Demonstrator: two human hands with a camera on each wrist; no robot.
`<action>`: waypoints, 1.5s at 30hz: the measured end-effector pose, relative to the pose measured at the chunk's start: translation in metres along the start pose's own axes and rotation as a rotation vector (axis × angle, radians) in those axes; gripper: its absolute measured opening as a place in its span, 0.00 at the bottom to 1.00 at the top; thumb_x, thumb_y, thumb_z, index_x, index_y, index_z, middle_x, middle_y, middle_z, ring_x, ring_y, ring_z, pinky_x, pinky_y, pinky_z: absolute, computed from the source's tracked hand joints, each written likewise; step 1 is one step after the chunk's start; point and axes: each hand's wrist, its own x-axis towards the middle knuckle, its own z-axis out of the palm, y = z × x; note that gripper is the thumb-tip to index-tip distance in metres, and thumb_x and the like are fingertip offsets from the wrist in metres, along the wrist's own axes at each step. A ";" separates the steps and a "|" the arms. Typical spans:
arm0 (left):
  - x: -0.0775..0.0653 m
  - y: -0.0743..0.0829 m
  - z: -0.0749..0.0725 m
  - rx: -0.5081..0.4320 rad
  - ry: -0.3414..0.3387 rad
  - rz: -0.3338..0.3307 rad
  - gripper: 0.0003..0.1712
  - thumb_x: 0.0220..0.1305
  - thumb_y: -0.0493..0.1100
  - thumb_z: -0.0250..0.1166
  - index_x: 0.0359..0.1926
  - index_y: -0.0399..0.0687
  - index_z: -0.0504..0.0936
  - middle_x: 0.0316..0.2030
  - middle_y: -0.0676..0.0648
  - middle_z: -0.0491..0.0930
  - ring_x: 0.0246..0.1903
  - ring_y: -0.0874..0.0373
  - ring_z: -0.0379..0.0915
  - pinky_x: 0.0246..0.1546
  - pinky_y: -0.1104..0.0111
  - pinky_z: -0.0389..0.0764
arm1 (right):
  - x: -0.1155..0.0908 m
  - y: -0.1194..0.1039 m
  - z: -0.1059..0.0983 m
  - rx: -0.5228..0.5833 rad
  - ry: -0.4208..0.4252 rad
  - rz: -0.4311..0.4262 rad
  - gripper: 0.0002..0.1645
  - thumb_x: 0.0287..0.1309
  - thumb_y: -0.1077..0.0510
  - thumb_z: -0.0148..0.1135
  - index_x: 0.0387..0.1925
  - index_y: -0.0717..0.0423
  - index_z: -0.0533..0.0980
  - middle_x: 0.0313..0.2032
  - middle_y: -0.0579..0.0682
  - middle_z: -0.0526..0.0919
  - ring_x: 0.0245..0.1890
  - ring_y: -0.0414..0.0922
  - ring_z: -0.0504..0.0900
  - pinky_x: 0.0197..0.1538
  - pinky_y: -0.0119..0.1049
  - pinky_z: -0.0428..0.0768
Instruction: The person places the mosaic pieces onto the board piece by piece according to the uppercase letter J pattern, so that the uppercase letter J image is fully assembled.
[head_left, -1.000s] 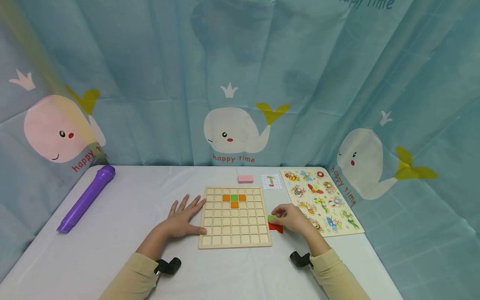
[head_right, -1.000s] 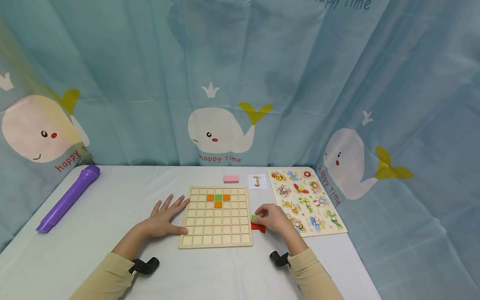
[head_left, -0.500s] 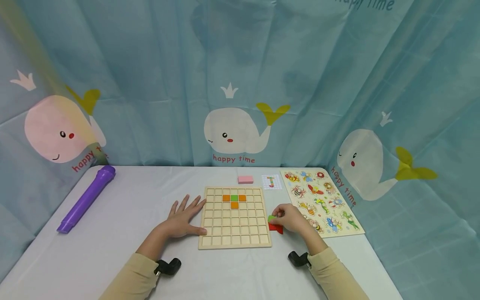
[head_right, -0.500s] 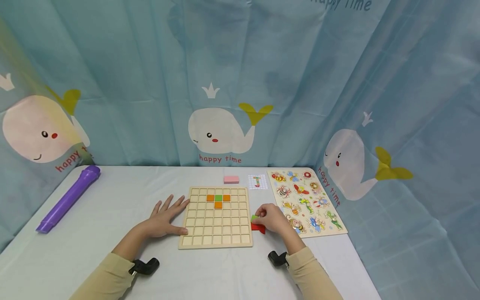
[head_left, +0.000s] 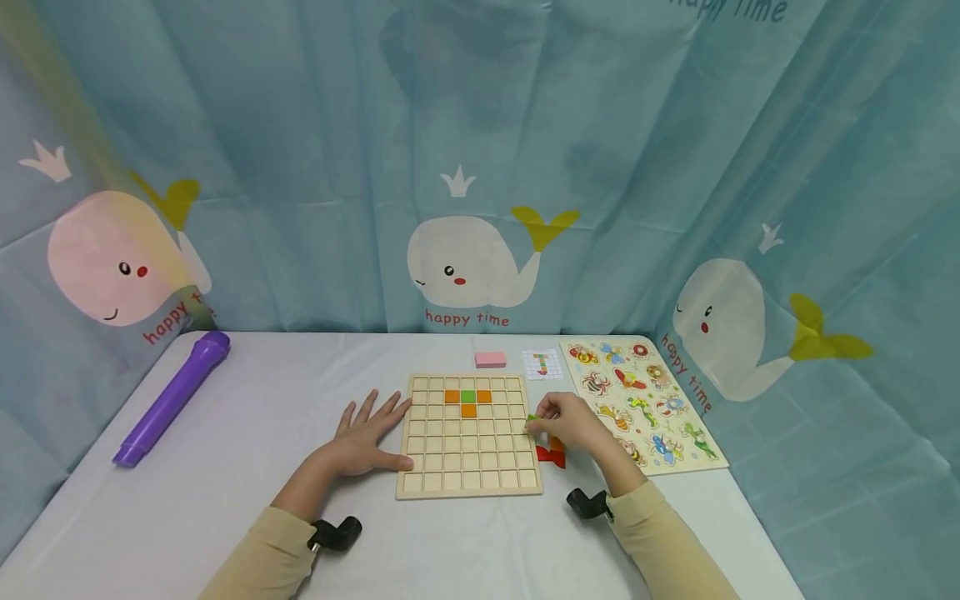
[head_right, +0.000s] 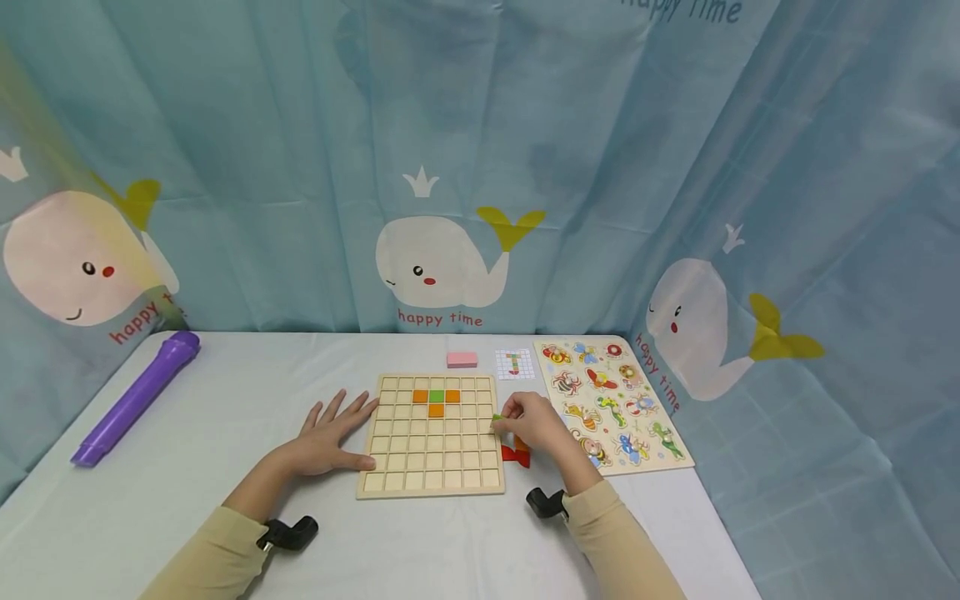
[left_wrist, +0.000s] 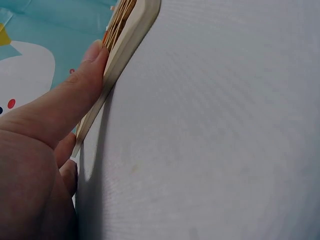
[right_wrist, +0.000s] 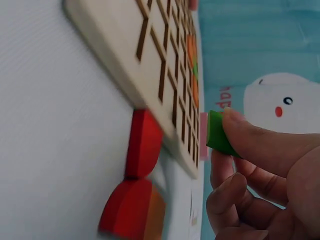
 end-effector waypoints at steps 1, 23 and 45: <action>0.000 0.000 0.000 0.002 0.001 0.001 0.66 0.48 0.73 0.73 0.80 0.53 0.52 0.80 0.40 0.46 0.79 0.34 0.24 0.72 0.36 0.26 | 0.001 -0.002 0.001 0.002 0.000 -0.013 0.13 0.56 0.51 0.76 0.28 0.51 0.78 0.25 0.47 0.79 0.25 0.44 0.74 0.27 0.35 0.72; 0.004 0.003 0.001 0.018 -0.010 -0.027 0.67 0.47 0.75 0.71 0.81 0.55 0.52 0.81 0.42 0.45 0.79 0.35 0.24 0.73 0.37 0.25 | 0.029 -0.041 0.038 0.013 -0.055 -0.153 0.05 0.64 0.52 0.69 0.32 0.46 0.86 0.32 0.41 0.84 0.31 0.43 0.77 0.33 0.37 0.78; 0.000 0.004 -0.002 0.006 -0.002 -0.018 0.66 0.47 0.73 0.73 0.80 0.52 0.53 0.80 0.40 0.46 0.78 0.33 0.25 0.72 0.35 0.26 | 0.043 -0.054 0.068 -0.076 -0.073 -0.189 0.06 0.61 0.54 0.72 0.28 0.45 0.84 0.26 0.39 0.82 0.26 0.39 0.76 0.32 0.33 0.76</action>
